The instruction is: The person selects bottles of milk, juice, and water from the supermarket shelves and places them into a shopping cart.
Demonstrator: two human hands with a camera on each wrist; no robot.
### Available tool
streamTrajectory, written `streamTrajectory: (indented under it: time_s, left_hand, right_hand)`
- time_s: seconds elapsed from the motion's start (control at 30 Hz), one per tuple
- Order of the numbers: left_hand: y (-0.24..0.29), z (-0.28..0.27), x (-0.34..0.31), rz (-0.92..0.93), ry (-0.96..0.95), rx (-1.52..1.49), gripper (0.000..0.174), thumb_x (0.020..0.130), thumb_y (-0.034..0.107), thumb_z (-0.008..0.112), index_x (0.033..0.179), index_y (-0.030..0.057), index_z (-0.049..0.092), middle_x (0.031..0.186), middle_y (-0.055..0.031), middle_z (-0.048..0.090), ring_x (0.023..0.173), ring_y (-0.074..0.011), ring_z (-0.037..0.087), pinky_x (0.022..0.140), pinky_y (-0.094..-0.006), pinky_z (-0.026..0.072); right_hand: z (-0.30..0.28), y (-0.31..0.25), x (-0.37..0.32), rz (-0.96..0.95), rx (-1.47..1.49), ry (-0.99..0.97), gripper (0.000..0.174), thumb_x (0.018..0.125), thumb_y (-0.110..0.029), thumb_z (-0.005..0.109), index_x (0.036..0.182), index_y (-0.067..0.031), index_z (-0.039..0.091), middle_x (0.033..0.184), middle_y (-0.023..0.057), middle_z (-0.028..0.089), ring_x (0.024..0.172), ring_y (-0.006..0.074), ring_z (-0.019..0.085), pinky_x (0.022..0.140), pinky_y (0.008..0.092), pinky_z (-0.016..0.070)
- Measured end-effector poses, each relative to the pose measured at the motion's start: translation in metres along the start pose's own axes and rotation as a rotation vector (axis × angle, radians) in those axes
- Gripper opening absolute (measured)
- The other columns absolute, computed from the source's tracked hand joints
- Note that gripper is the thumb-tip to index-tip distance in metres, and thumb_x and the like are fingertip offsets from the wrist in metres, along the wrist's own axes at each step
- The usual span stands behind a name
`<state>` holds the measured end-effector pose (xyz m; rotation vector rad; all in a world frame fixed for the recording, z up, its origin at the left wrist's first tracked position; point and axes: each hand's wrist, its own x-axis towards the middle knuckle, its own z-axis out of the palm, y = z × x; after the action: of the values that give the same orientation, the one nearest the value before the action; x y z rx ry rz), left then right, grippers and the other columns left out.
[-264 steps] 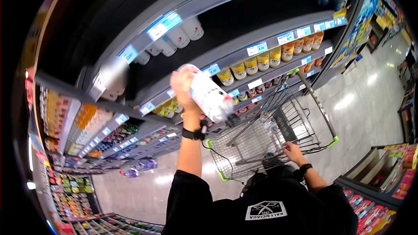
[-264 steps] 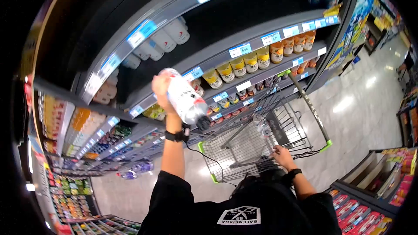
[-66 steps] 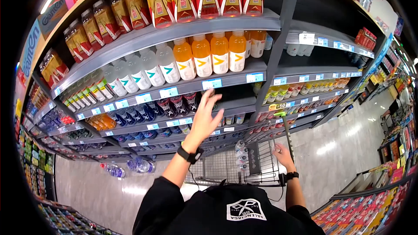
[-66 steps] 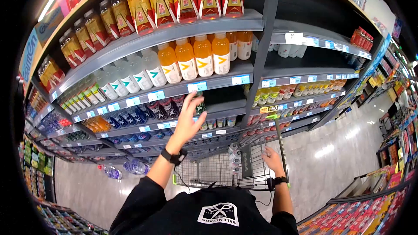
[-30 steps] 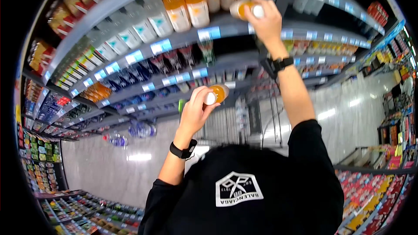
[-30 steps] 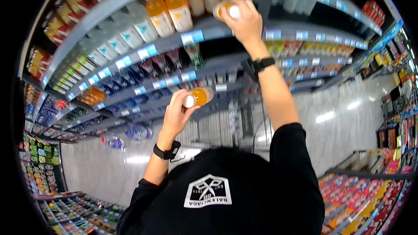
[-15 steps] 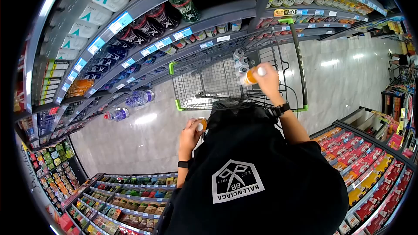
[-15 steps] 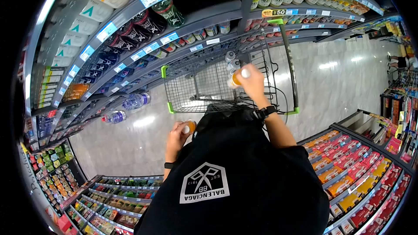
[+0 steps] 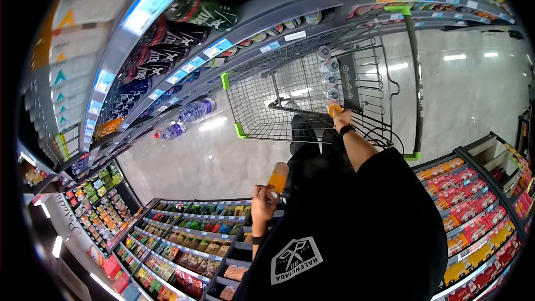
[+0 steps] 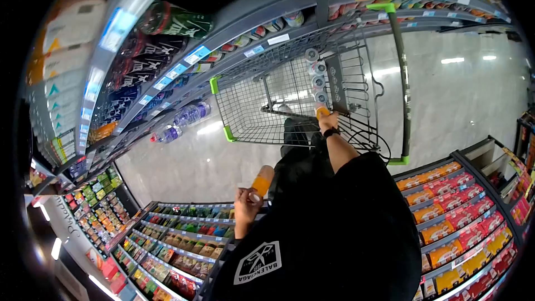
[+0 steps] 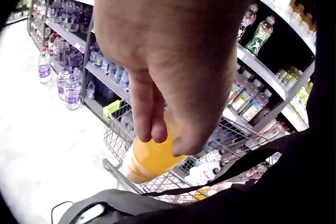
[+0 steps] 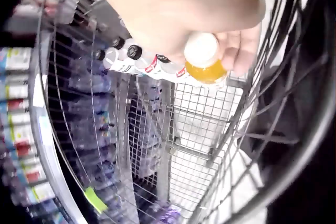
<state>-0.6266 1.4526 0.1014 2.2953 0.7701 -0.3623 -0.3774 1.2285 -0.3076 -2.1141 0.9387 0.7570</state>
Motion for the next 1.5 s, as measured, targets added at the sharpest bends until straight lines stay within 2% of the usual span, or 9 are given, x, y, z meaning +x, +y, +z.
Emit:
streamTrajectory:
  time_s: [0.07,0.3,0.53,0.6,0.7,0.77,1.0,1.27,1.5]
  left_hand:
    - [0.017,0.008,-0.009,-0.029,-0.001,0.043,0.036,0.072,0.001,0.084,0.104,0.0021,0.069,0.103,-0.0155,0.061,0.091,-0.0347,0.069,0.075,-0.0396,0.0600]
    - [0.026,0.042,-0.037,-0.180,-0.018,-0.108,0.036,0.073,0.003,0.083,0.107,0.0042,0.071,0.101,-0.0147,0.062,0.087,-0.0344,0.069,0.075,-0.0391,0.0607]
    - [0.039,0.040,0.017,-0.056,-0.050,-0.190,0.038,0.075,-0.001,0.084,0.110,0.0029,0.069,0.103,-0.0109,0.059,0.085,-0.0256,0.070,0.070,-0.0329,0.0655]
    - [0.049,0.036,0.048,0.014,-0.095,-0.145,0.038,0.074,-0.001,0.084,0.108,0.0031,0.069,0.103,-0.0111,0.059,0.083,-0.0247,0.070,0.070,-0.0330,0.0655]
    - [0.056,0.041,0.099,0.185,-0.061,-0.076,0.035,0.072,0.005,0.086,0.103,0.0043,0.070,0.098,-0.0125,0.062,0.081,-0.0286,0.068,0.070,-0.0372,0.0610]
    - [0.064,0.048,0.134,0.163,-0.057,-0.026,0.033,0.070,0.009,0.085,0.099,0.0062,0.072,0.093,-0.0131,0.063,0.087,-0.0354,0.065,0.079,-0.0434,0.0547]
    - [0.080,0.114,0.297,0.379,-0.025,-0.017,0.033,0.067,0.010,0.087,0.096,0.0056,0.071,0.092,-0.0140,0.068,0.089,-0.0329,0.067,0.082,-0.0429,0.0550]
    - [0.057,0.240,0.473,-0.088,-0.120,-0.499,0.042,0.062,0.007,0.093,0.097,0.0037,0.070,0.090,-0.0114,0.074,0.069,-0.0195,0.070,0.060,-0.0332,0.0579]
    - [0.063,0.298,0.549,-0.216,-0.111,-0.659,0.056,0.075,0.003,0.085,0.127,-0.0004,0.065,0.113,-0.0129,0.072,0.095,-0.0226,0.071,0.082,-0.0335,0.0588]
  right_hand:
    - [0.002,-0.013,-0.003,0.152,0.302,-0.072,0.048,0.092,-0.031,0.073,0.120,-0.0034,0.046,0.086,0.0204,0.067,0.061,0.0330,0.068,0.038,0.0442,0.0501]
    - [0.018,-0.024,0.033,0.143,0.353,-0.064,0.023,0.094,-0.013,0.063,0.113,-0.0050,0.054,0.088,0.0098,0.062,0.059,0.0205,0.062,0.048,0.0367,0.0534]
    - [-0.210,-0.208,-0.085,-0.783,0.756,0.063,0.021,0.089,-0.004,0.067,0.110,-0.0024,0.067,0.098,0.0146,0.072,0.083,0.0288,0.068,0.075,0.0397,0.0543]
    - [-0.295,-0.241,-0.081,-1.337,0.251,0.747,0.026,0.090,-0.010,0.068,0.115,-0.0034,0.066,0.101,0.0169,0.071,0.084,0.0321,0.067,0.076,0.0413,0.0541]
    - [-0.366,-0.268,-0.061,-1.228,-0.036,1.102,0.039,0.089,-0.018,0.070,0.125,-0.0044,0.061,0.106,0.0213,0.070,0.092,0.0383,0.068,0.080,0.0455,0.0541]
    - [-0.371,-0.244,0.000,-0.806,0.010,0.491,0.043,0.089,-0.022,0.070,0.126,-0.0044,0.056,0.104,0.0242,0.071,0.095,0.0429,0.069,0.083,0.0512,0.0537]
    - [-0.404,-0.269,-0.008,-0.432,0.096,-0.064,0.028,0.088,-0.014,0.063,0.113,-0.0037,0.055,0.094,0.0307,0.069,0.091,0.0500,0.066,0.080,0.0561,0.0529]
    - [-0.388,-0.257,0.003,-0.579,-0.061,0.210,0.021,0.089,-0.013,0.058,0.107,-0.0042,0.057,0.093,0.0281,0.068,0.091,0.0493,0.064,0.081,0.0560,0.0511]
    - [-0.390,-0.257,0.009,-0.555,-0.096,0.232,0.028,0.089,-0.022,0.069,0.104,-0.0013,0.058,0.080,0.0242,0.067,0.077,0.0446,0.065,0.071,0.0510,0.0508]
